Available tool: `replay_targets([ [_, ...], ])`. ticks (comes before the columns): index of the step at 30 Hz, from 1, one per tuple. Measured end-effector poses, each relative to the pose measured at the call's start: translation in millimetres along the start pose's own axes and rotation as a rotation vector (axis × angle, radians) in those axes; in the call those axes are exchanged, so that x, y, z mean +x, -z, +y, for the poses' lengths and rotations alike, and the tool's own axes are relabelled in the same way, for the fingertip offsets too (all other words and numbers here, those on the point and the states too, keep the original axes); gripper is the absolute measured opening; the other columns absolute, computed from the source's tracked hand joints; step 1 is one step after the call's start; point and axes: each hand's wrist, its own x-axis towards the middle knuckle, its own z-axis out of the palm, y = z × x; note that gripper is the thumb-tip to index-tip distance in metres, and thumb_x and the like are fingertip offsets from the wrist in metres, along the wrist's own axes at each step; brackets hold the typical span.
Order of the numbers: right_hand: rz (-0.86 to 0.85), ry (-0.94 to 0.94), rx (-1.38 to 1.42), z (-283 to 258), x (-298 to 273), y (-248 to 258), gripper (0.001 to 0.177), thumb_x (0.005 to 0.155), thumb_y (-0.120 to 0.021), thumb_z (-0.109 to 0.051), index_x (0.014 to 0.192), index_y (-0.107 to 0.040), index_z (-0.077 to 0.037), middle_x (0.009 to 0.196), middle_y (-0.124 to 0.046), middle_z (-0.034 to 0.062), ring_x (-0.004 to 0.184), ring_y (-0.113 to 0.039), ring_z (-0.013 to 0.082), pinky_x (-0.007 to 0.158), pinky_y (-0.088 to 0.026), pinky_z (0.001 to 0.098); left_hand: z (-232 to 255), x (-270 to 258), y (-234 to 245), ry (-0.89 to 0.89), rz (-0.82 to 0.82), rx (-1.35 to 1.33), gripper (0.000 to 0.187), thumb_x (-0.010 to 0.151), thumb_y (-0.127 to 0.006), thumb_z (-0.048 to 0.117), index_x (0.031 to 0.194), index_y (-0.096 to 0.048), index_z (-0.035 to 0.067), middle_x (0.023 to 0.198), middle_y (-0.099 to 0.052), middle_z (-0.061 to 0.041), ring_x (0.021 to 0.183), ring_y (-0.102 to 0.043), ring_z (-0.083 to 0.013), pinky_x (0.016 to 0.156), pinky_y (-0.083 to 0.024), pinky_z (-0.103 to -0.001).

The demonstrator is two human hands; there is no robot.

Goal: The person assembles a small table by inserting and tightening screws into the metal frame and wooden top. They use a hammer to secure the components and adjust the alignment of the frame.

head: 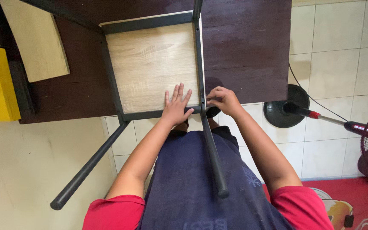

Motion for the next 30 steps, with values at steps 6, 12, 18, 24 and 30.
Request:
replay_targets([
  [6,0.012,-0.086,0.046,-8.2,-2.1,-9.4,0.019,0.088,-0.078,-0.006,0.106,-0.078,-0.008,0.099,-0.080,0.0063,0.090,-0.076,0.0144,0.079,-0.061,0.0286,-2.6,5.4,2.3,0.009,-0.099,-0.010,0.089,0.096,-0.051,0.062,0.166,-0.008,0.029,0.173,0.008,-0.015,0.159,0.007,-0.0328,0.122,0.001,-0.067],
  [12,-0.007,-0.057,-0.122,-19.5,-1.9,-8.8,0.018,0.091,-0.075,-0.011,0.108,-0.078,-0.009,0.094,-0.080,0.0079,0.082,-0.078,0.0159,0.072,-0.061,0.0303,-4.0,7.2,0.9,0.016,-0.138,0.004,0.090,0.096,-0.050,0.063,0.166,-0.005,0.030,0.173,0.010,-0.014,0.160,0.009,-0.0320,0.122,0.002,-0.067],
  [18,0.021,0.038,-0.227,-26.8,-4.6,-9.0,0.017,0.091,-0.076,-0.015,0.107,-0.077,-0.011,0.090,-0.079,0.0088,0.077,-0.077,0.0216,0.067,-0.059,0.0338,-3.1,7.9,4.4,0.018,-0.164,0.000,0.090,0.097,-0.050,0.063,0.166,-0.004,0.029,0.172,0.011,-0.015,0.159,0.011,-0.0318,0.122,0.003,-0.067],
  [24,0.145,0.136,-0.379,-21.9,-7.6,-9.0,0.015,0.090,-0.077,-0.016,0.104,-0.074,-0.011,0.086,-0.076,0.0067,0.076,-0.073,0.0263,0.070,-0.056,0.0395,-2.1,7.6,8.9,0.026,-0.192,0.008,0.090,0.097,-0.048,0.064,0.166,-0.002,0.029,0.172,0.014,-0.014,0.159,0.013,-0.0308,0.123,0.004,-0.065],
  [30,0.201,0.231,-0.386,-15.1,-11.4,-7.9,0.013,0.091,-0.077,-0.015,0.102,-0.072,-0.008,0.087,-0.076,0.0055,0.077,-0.071,0.0259,0.075,-0.054,0.0391,-1.1,8.7,11.7,0.034,-0.230,0.017,0.089,0.098,-0.046,0.065,0.166,-0.001,0.030,0.172,0.015,-0.014,0.159,0.014,-0.0300,0.122,0.004,-0.065],
])
